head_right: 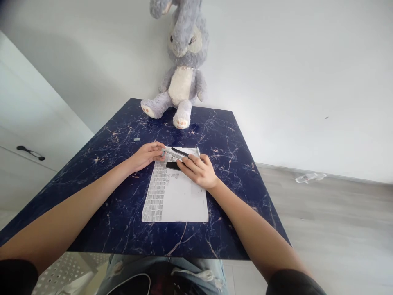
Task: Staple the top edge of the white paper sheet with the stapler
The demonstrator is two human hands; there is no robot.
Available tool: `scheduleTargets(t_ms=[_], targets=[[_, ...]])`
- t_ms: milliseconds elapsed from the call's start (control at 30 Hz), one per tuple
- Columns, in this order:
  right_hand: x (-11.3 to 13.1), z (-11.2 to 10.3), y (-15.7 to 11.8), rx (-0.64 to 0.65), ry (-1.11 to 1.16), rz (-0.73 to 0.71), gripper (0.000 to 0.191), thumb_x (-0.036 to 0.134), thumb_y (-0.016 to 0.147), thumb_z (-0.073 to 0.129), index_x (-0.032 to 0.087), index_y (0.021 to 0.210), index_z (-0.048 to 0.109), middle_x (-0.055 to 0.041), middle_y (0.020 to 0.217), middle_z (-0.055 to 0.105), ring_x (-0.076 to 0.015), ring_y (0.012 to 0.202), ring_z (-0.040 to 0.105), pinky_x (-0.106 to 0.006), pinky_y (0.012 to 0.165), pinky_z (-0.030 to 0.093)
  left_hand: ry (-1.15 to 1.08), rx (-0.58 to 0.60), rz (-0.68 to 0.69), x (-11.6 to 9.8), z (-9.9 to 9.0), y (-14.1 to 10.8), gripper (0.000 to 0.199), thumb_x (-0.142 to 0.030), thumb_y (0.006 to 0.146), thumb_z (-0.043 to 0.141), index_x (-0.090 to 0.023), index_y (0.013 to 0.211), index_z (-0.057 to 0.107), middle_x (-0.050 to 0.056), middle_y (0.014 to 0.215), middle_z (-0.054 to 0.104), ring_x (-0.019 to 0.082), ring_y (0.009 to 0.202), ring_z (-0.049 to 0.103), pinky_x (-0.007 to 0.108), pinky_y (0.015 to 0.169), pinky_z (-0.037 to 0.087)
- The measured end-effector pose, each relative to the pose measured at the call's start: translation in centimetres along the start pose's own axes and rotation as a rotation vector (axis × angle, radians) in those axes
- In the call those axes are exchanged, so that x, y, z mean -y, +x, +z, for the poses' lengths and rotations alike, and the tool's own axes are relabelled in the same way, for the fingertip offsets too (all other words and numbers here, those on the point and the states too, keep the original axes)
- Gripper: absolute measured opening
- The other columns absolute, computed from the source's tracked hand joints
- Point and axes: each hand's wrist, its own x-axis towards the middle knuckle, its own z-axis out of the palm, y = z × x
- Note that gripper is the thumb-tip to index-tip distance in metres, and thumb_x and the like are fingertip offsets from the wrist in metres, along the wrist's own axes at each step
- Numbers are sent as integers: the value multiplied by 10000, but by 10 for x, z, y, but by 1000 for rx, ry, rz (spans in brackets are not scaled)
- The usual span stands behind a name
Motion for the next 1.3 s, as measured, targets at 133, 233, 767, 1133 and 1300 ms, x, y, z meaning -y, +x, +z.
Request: scheduleTargets(t_ms=[133, 233, 767, 1133, 1300], targets=[[-1, 3, -3, 20, 36, 32, 440, 137, 991, 690, 372, 1363, 671, 16, 1137, 794, -201, 1071, 678, -366, 835, 423, 8, -17, 33, 2, -1, 0, 384, -307, 765, 915, -144, 1045, 710, 43, 953, 735, 152, 818, 731, 311, 818, 632], [-1, 5, -6, 51, 49, 59, 464, 153, 996, 689, 397, 1389, 650, 18, 1148, 792, -204, 1070, 684, -367, 845, 426, 26, -38, 51, 3, -2, 1, 391, -329, 750, 923, -150, 1039, 729, 45, 998, 727, 159, 842, 733, 328, 840, 634], [-2, 7, -9, 55, 60, 98, 434, 163, 1013, 663, 381, 1388, 650, 13, 1144, 794, -207, 1059, 686, -385, 858, 428, 97, -99, 64, 2, 2, -1, 449, -427, 718, 945, -162, 1044, 787, 66, 1057, 741, 180, 910, 715, 406, 958, 617], [-2, 8, -7, 13, 10, 51, 356, 121, 1001, 669, 310, 1301, 707, 3, 1150, 795, -200, 1070, 672, -378, 859, 410, 107, -62, 59, 4, -1, 0, 414, -410, 771, 914, -178, 1085, 777, 62, 1083, 733, 171, 933, 718, 379, 967, 607], [-1, 8, -9, 29, 17, 54, 357, 135, 1004, 674, 323, 1306, 706, 2, 1154, 793, -203, 1067, 671, -380, 857, 405, 88, -78, 51, 4, 0, 0, 420, -396, 746, 932, -168, 1068, 790, 66, 1048, 760, 171, 917, 721, 387, 971, 605]])
